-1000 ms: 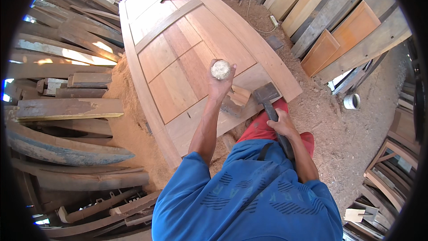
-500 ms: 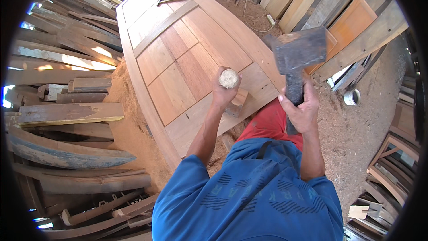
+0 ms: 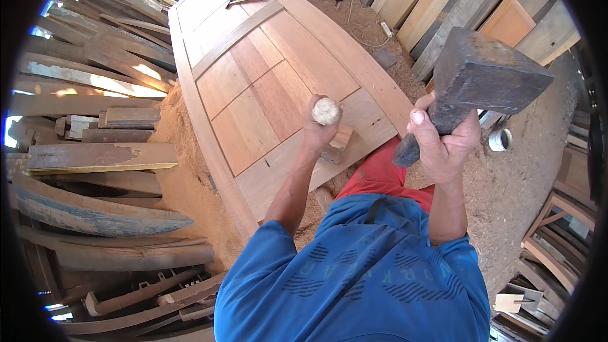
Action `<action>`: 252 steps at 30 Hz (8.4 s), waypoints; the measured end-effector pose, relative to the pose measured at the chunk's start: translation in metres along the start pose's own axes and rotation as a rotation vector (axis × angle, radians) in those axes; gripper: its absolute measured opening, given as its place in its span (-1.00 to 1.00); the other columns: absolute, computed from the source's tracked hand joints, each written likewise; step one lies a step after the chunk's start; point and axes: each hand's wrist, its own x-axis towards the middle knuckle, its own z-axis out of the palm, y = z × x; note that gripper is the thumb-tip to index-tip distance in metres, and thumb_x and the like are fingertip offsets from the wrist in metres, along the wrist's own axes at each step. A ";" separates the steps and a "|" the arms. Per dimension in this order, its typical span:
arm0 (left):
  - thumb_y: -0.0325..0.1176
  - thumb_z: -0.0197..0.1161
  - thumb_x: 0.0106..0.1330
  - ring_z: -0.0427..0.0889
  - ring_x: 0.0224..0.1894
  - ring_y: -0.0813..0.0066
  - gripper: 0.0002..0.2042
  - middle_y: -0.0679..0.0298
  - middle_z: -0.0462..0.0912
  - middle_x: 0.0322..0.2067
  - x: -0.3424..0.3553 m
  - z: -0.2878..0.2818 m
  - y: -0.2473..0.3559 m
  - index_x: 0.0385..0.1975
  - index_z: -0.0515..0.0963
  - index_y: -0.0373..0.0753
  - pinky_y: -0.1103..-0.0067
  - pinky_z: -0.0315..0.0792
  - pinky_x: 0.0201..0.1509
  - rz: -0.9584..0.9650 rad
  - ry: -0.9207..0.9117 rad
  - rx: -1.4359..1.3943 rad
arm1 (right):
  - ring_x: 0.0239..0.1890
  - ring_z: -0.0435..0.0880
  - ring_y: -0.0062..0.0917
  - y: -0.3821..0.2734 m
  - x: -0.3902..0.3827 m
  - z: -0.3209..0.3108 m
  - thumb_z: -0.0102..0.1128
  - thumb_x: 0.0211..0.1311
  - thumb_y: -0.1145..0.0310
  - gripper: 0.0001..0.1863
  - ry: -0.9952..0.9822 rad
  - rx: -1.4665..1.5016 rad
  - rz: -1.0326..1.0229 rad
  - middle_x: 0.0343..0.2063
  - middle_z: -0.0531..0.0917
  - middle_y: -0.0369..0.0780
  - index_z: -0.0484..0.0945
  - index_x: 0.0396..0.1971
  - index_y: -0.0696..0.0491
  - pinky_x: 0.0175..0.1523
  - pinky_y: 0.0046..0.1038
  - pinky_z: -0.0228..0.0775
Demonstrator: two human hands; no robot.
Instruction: The person walks to a workbench in a cluttered workshop and picks up a small wooden block and a metal chisel. They place the chisel on the block and use a hammer to strike the chisel's handle, likely to sharpen or adjust the tool. The person repeats this hammering action several times.
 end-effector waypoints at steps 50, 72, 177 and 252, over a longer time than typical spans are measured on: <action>-0.56 0.42 0.09 0.55 -0.34 0.52 -0.76 0.28 0.57 -0.42 -0.030 -0.017 -0.004 -0.31 0.49 -0.26 0.57 0.45 -0.25 -0.102 0.096 -0.115 | -0.45 0.65 -0.35 0.144 -0.019 0.020 0.22 0.06 0.33 -0.64 -0.573 -0.425 0.563 -0.58 0.55 -0.10 0.47 -0.19 0.25 -0.34 -0.33 0.48; -0.33 0.42 -0.04 0.42 0.02 0.06 -0.59 0.12 0.47 -0.05 -0.074 0.016 0.023 -0.13 0.52 -0.15 0.19 0.30 0.04 0.303 -0.492 0.464 | -0.59 0.46 -0.64 0.140 -0.140 -0.050 0.08 0.42 0.25 -0.72 0.103 0.721 1.122 -0.50 0.48 -0.32 0.41 0.00 0.06 -0.50 -0.52 0.37; -0.11 -0.12 0.56 0.42 -0.64 0.66 -0.64 0.38 0.52 -0.55 -0.072 -0.004 0.109 -0.08 0.51 -0.28 0.73 0.27 -0.59 -0.832 -0.393 -0.827 | -0.64 0.34 -0.74 -0.001 -0.112 0.031 -0.16 0.53 0.26 -0.80 -0.124 0.755 0.929 -0.50 0.41 -0.31 0.31 -0.05 0.06 -0.51 -0.61 0.36; -0.09 -0.15 0.57 0.22 -0.56 0.76 -0.65 0.48 0.32 -0.57 -0.119 0.021 0.106 -0.34 0.41 -0.20 0.70 0.14 -0.52 -0.536 -0.595 -0.647 | -0.64 0.42 -0.73 0.017 -0.105 -0.068 0.05 0.42 0.37 -0.77 0.266 0.196 0.673 -0.50 0.55 -0.25 0.30 -0.10 0.19 -0.55 -0.64 0.34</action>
